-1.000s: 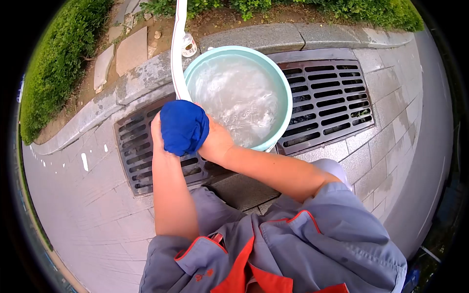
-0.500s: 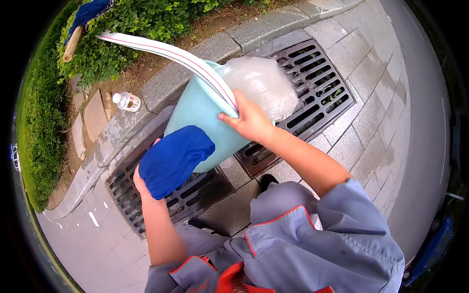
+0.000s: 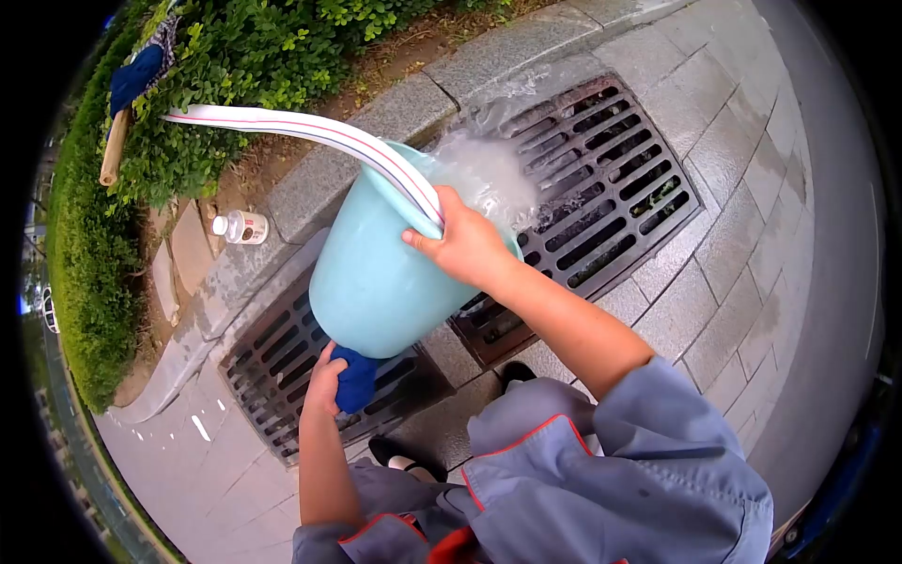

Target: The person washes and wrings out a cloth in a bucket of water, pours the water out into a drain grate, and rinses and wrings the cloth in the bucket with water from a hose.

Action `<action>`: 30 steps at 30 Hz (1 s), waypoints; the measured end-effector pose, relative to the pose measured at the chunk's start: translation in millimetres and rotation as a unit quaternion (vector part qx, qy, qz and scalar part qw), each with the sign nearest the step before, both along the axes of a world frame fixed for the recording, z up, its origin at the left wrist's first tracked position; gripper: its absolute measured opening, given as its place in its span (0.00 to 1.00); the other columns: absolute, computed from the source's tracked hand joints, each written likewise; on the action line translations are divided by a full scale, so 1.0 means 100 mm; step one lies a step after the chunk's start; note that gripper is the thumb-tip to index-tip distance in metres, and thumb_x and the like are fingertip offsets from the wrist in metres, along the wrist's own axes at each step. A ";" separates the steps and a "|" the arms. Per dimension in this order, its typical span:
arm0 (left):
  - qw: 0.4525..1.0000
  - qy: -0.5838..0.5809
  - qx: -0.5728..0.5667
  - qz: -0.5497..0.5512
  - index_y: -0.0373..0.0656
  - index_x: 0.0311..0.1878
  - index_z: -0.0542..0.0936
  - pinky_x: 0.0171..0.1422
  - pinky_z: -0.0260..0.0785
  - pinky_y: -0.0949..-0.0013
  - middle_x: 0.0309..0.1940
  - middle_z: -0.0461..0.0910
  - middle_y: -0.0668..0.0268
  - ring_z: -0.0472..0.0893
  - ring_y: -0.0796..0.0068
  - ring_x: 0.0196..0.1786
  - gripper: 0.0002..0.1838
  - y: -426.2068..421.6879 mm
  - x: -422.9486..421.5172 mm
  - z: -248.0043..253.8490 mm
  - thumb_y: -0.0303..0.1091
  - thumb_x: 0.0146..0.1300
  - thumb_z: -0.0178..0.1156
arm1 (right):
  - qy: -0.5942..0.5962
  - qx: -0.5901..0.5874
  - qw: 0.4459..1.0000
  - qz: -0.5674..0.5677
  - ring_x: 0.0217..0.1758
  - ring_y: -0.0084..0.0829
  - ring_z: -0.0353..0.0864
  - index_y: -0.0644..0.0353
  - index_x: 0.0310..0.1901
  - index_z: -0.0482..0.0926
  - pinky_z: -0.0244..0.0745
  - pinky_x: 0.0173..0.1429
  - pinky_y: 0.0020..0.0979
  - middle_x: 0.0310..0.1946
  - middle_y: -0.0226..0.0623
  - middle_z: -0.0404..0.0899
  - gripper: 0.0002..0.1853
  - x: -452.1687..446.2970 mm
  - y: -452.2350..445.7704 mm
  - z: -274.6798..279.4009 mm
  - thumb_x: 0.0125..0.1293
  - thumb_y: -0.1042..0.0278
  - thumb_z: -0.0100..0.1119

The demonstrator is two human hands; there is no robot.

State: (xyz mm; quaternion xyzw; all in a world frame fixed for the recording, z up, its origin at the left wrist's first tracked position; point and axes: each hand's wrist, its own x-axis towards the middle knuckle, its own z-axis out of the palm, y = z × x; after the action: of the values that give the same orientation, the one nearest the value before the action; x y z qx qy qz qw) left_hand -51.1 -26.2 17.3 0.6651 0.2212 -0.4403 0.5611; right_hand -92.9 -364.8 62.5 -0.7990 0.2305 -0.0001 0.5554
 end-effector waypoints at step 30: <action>0.930 -0.361 0.029 0.069 0.31 0.59 0.74 0.58 0.74 0.63 0.51 0.77 0.53 0.79 0.62 0.50 0.32 0.21 0.46 1.73 0.26 0.45 0.47 | -0.206 0.293 0.920 -0.160 0.39 0.32 0.80 0.68 0.47 0.72 0.76 0.45 0.34 0.36 0.45 0.80 0.23 0.16 0.33 -0.42 0.63 0.54 0.65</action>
State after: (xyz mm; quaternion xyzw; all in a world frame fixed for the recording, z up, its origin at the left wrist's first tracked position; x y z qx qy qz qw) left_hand -5.6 -4.9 190.0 0.7784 0.0620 -0.1241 0.6122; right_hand -76.9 -331.5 20.6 -0.5358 0.2251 -0.1862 0.7922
